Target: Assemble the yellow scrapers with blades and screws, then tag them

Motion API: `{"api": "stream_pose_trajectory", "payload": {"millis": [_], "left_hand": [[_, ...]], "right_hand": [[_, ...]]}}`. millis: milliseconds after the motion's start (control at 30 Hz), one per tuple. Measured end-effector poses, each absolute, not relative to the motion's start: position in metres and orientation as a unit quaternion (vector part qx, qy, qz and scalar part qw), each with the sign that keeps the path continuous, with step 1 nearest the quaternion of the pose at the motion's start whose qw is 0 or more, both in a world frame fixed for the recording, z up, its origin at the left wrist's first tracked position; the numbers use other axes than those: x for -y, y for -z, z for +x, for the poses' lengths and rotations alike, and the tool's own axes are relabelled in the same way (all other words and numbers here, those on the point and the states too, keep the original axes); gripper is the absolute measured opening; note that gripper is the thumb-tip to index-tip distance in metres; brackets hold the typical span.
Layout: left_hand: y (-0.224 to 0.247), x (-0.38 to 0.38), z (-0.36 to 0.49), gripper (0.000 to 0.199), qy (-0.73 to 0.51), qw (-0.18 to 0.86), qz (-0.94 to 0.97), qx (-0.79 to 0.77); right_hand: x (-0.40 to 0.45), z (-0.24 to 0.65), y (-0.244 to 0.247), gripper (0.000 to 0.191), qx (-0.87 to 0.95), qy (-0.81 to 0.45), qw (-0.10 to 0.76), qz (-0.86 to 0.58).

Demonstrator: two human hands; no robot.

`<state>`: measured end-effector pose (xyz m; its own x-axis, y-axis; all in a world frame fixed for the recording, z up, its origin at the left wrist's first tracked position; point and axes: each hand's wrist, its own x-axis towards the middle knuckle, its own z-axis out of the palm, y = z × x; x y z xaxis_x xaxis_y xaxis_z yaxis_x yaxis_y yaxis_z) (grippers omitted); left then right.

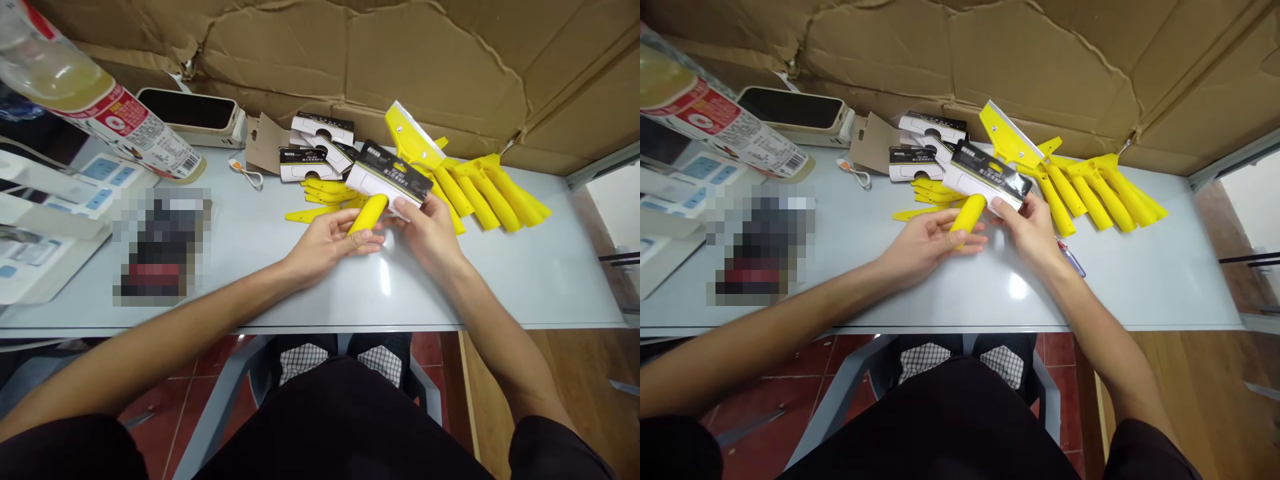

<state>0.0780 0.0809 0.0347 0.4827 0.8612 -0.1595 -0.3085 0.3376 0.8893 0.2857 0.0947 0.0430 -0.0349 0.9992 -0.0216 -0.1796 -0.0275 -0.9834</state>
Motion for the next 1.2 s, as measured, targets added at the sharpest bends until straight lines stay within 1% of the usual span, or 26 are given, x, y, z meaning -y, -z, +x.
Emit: {"api": "stream_pose_trajectory", "payload": {"millis": [100,267,433,533,600,700,800,933,1100,1133,1200], "left_hand": [[-0.031,-0.078,0.078,0.054,-0.37,0.765,0.409,-0.333],[-0.026,-0.077,0.076,0.053,-0.265,0.8,0.438,-0.313],[-0.034,-0.078,0.072,0.05,-0.208,0.789,0.485,-0.316],[-0.04,-0.078,0.071,0.04,-0.191,0.78,0.52,-0.291],[-0.042,-0.078,0.072,0.035,-0.207,0.769,0.532,-0.288],[-0.044,-0.082,0.072,0.041,-0.296,0.744,0.491,-0.342],[-0.047,-0.092,0.067,0.044,-0.373,0.727,0.434,-0.378],[-0.049,-0.104,0.059,0.038,-0.382,0.71,0.44,-0.394],[-0.046,-0.107,0.061,0.032,-0.431,0.679,0.435,-0.406],[-0.046,-0.107,0.061,0.031,-0.446,0.674,0.429,-0.403],[-0.048,-0.109,0.061,0.029,-0.477,0.662,0.415,-0.403]], "right_hand": [[-0.099,0.289,-0.049,0.04,0.435,-0.55,0.544,-0.461],[-0.102,0.295,-0.057,0.041,0.437,-0.51,0.561,-0.484],[-0.103,0.299,-0.06,0.04,0.399,-0.511,0.586,-0.486],[-0.103,0.299,-0.06,0.038,0.38,-0.532,0.583,-0.482],[-0.103,0.298,-0.059,0.037,0.374,-0.543,0.571,-0.488],[-0.101,0.294,-0.058,0.035,0.379,-0.566,0.544,-0.491],[-0.096,0.288,-0.057,0.038,0.397,-0.594,0.504,-0.486],[-0.09,0.281,-0.055,0.043,0.429,-0.624,0.452,-0.472],[-0.089,0.281,-0.049,0.049,0.439,-0.645,0.442,-0.442],[-0.088,0.283,-0.048,0.049,0.447,-0.653,0.429,-0.436],[-0.086,0.29,-0.048,0.049,0.478,-0.674,0.372,-0.424]]}}
